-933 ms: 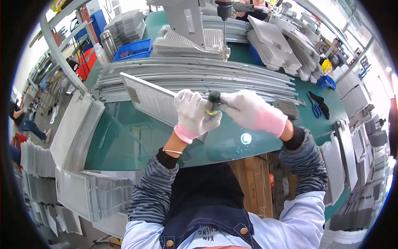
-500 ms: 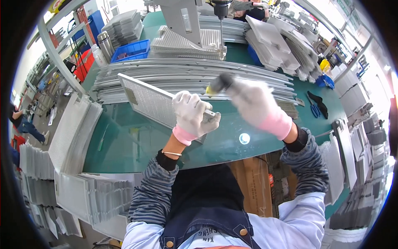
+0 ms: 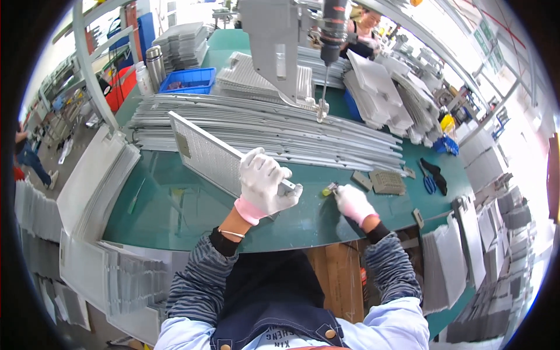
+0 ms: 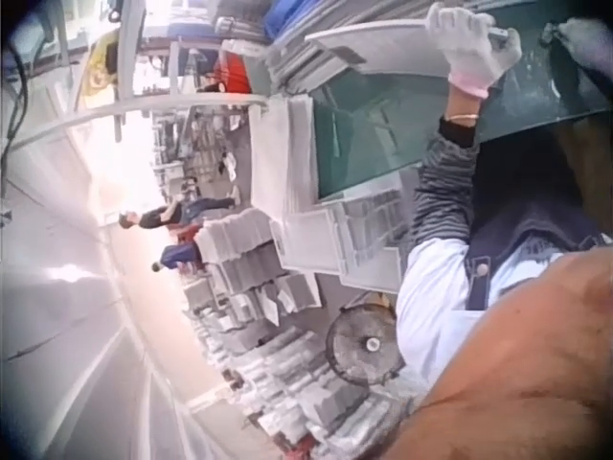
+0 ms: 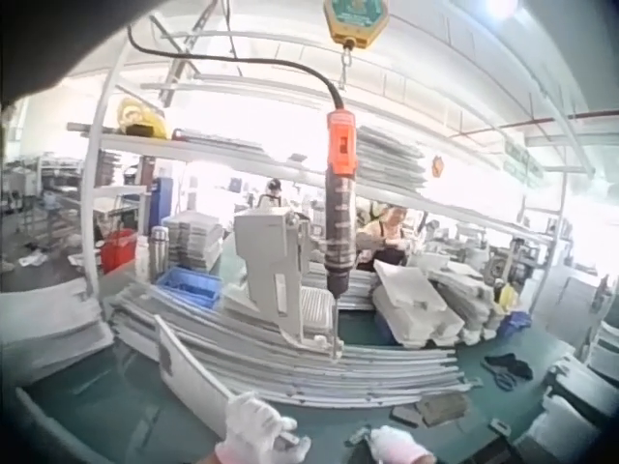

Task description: Assembling mesh filters into metal frames using manual assembly and a powered screwdriver in a factory setting.

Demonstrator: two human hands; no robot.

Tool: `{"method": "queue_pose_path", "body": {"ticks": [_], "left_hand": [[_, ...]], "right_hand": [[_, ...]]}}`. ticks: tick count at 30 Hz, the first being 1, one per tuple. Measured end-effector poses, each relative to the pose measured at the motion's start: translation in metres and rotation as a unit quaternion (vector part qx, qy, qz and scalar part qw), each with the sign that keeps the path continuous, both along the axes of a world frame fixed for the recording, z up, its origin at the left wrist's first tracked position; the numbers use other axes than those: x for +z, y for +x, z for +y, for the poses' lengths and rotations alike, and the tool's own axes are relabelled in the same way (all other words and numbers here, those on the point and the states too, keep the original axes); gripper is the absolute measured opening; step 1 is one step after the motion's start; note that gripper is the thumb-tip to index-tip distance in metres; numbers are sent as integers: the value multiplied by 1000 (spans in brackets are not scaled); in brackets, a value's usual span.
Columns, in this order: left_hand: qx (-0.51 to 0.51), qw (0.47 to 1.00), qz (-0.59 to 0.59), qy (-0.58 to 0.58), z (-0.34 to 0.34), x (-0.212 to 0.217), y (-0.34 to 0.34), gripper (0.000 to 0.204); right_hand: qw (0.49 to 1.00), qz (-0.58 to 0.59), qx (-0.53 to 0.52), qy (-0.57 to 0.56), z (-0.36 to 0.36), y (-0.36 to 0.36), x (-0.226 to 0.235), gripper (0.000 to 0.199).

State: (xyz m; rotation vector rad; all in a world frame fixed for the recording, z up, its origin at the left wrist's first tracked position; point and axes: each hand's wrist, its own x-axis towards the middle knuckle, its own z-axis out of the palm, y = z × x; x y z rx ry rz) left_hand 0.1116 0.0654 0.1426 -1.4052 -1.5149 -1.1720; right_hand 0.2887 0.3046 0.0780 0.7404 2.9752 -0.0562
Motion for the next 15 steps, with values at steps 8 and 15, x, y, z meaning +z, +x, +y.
{"method": "queue_pose_path", "body": {"ticks": [8,15], "left_hand": [[31,999,-9,1,-3,1,-3,26],[-13,999,-22,23,7,3,-3,25]], "right_hand": [[830,469,297,59,-48,-165,332,20],[716,545,251,-357,-133,-146,374,16]]}}
